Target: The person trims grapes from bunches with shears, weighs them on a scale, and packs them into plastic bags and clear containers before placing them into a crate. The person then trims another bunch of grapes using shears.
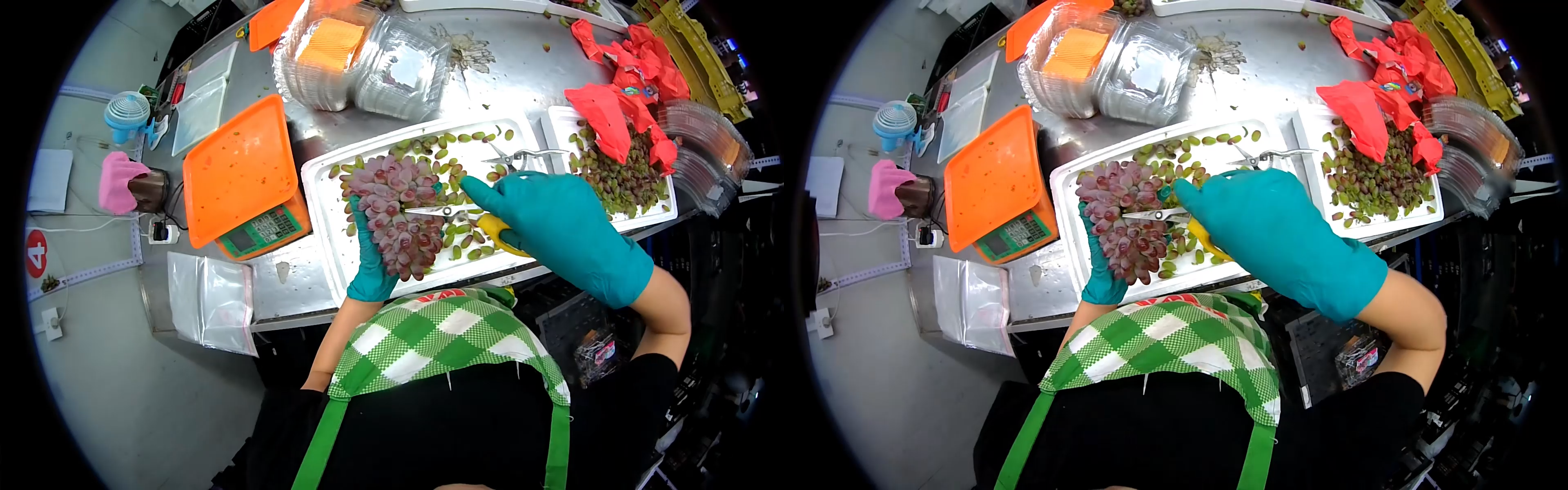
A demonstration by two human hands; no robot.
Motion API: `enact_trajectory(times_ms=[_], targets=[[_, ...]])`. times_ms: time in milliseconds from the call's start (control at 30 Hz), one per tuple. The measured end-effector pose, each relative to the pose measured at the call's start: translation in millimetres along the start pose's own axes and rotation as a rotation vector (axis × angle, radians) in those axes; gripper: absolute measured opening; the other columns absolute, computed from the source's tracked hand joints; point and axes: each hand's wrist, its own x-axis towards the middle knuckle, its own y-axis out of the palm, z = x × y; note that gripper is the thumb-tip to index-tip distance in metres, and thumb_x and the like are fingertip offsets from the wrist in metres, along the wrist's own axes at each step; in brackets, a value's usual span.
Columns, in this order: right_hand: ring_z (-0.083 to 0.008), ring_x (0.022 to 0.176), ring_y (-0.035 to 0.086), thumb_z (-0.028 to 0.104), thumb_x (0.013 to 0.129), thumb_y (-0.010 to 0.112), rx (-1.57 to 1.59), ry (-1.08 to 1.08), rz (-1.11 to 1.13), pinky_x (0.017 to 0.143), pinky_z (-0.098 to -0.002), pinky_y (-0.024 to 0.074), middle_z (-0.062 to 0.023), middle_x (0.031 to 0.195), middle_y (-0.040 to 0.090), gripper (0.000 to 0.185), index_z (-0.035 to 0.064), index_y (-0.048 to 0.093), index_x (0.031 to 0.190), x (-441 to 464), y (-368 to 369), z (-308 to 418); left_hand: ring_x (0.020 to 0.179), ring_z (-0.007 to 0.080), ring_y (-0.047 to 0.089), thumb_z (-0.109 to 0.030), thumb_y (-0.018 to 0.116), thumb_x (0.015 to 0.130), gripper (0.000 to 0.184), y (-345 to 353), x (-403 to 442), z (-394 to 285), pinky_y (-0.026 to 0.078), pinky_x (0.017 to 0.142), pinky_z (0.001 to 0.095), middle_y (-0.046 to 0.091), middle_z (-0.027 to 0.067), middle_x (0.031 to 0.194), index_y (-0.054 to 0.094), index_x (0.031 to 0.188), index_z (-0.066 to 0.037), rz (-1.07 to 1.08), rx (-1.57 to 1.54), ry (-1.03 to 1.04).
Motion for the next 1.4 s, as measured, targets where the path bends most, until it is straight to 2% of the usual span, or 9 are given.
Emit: enact_trajectory(times_ms=[33, 233, 300, 367, 467, 633, 733, 1333, 1400], targets=[[-0.0198, 0.063, 0.053, 0.014, 0.070, 0.056, -0.092, -0.040, 0.015, 0.050, -0.0324, 0.0411, -0.0054, 0.065, 0.049, 0.029, 0.0022, 0.052, 0.096, 6, -5, 3, 0.098, 0.0270, 0.051, -0.025, 0.035, 0.087, 0.039, 3, 0, 0, 0.044, 0.084, 0.0377, 0.049, 0.0141, 0.110, 0.039, 0.117, -0.001, -0.004, 0.003, 0.000], [-0.0214, 0.058, 0.047, 0.006, 0.062, 0.052, -0.466, -0.138, -0.089, 0.050, -0.0304, 0.0350, -0.0090, 0.061, 0.043, 0.007, 0.0027, 0.052, 0.069, 16, 9, 16, 0.099, 0.0270, 0.050, -0.028, 0.034, 0.087, 0.041, 10, 0, -2, 0.043, 0.085, 0.0380, 0.048, 0.0139, 0.111, 0.038, 0.118, -0.002, -0.026, 0.003, -0.005], [-0.0184, 0.058, 0.047, 0.007, 0.068, 0.051, -0.550, -0.159, 0.011, 0.049, -0.0300, 0.0352, -0.0054, 0.063, 0.044, 0.023, 0.0006, 0.052, 0.091, 19, 4, 18, 0.100, 0.0270, 0.049, -0.029, 0.034, 0.087, 0.042, 12, 2, -2, 0.043, 0.086, 0.0381, 0.047, 0.0138, 0.112, 0.038, 0.119, -0.002, -0.031, 0.003, -0.008], [-0.0180, 0.058, 0.047, 0.007, 0.066, 0.051, -0.540, -0.188, -0.003, 0.049, -0.0303, 0.0344, -0.0056, 0.062, 0.043, 0.023, 0.0010, 0.051, 0.088, 20, 3, 18, 0.100, 0.0270, 0.049, -0.030, 0.034, 0.087, 0.043, 13, 3, -2, 0.042, 0.086, 0.0381, 0.047, 0.0137, 0.112, 0.037, 0.119, -0.002, -0.034, 0.004, -0.010], [-0.0198, 0.057, 0.044, 0.007, 0.056, 0.053, -0.473, -0.208, -0.096, 0.050, -0.0312, 0.0319, -0.0090, 0.059, 0.041, 0.005, 0.0044, 0.051, 0.060, 21, 10, 16, 0.101, 0.0271, 0.049, -0.032, 0.034, 0.086, 0.044, 14, 3, -2, 0.042, 0.086, 0.0383, 0.046, 0.0136, 0.113, 0.037, 0.120, -0.003, -0.035, 0.006, -0.015], [-0.0190, 0.053, 0.043, 0.010, 0.053, 0.055, -0.541, -0.192, -0.050, 0.047, -0.0306, 0.0282, -0.0081, 0.056, 0.039, 0.007, 0.0062, 0.049, 0.056, 22, 14, 16, 0.102, 0.0271, 0.048, -0.034, 0.034, 0.086, 0.046, 14, 3, -2, 0.041, 0.087, 0.0385, 0.045, 0.0135, 0.115, 0.036, 0.121, -0.003, -0.036, 0.014, -0.028], [-0.0191, 0.050, 0.042, 0.010, 0.054, 0.055, -0.307, -0.225, -0.002, 0.046, -0.0311, 0.0277, -0.0077, 0.055, 0.039, 0.008, 0.0069, 0.048, 0.056, 24, 7, 8, 0.103, 0.0271, 0.047, -0.035, 0.034, 0.086, 0.047, 13, 2, -1, 0.041, 0.088, 0.0386, 0.045, 0.0134, 0.115, 0.035, 0.121, -0.004, -0.037, 0.018, -0.033], [-0.0220, 0.057, 0.051, 0.009, 0.049, 0.060, -0.217, -0.188, -0.005, 0.046, -0.0327, 0.0343, -0.0089, 0.058, 0.048, 0.012, 0.0080, 0.055, 0.059, 22, 6, 9, 0.107, 0.0272, 0.044, -0.044, 0.033, 0.084, 0.055, 29, -2, -2, 0.039, 0.090, 0.0393, 0.041, 0.0128, 0.120, 0.032, 0.124, -0.006, -0.028, 0.066, -0.101], [-0.0223, 0.056, 0.052, 0.009, 0.066, 0.052, -0.244, -0.199, 0.032, 0.046, -0.0342, 0.0367, -0.0076, 0.060, 0.048, 0.009, 0.0045, 0.053, 0.074, 21, 4, 9, 0.108, 0.0272, 0.044, -0.045, 0.033, 0.084, 0.056, 30, -2, -2, 0.038, 0.091, 0.0394, 0.041, 0.0127, 0.121, 0.032, 0.125, -0.006, -0.029, 0.065, -0.101]])
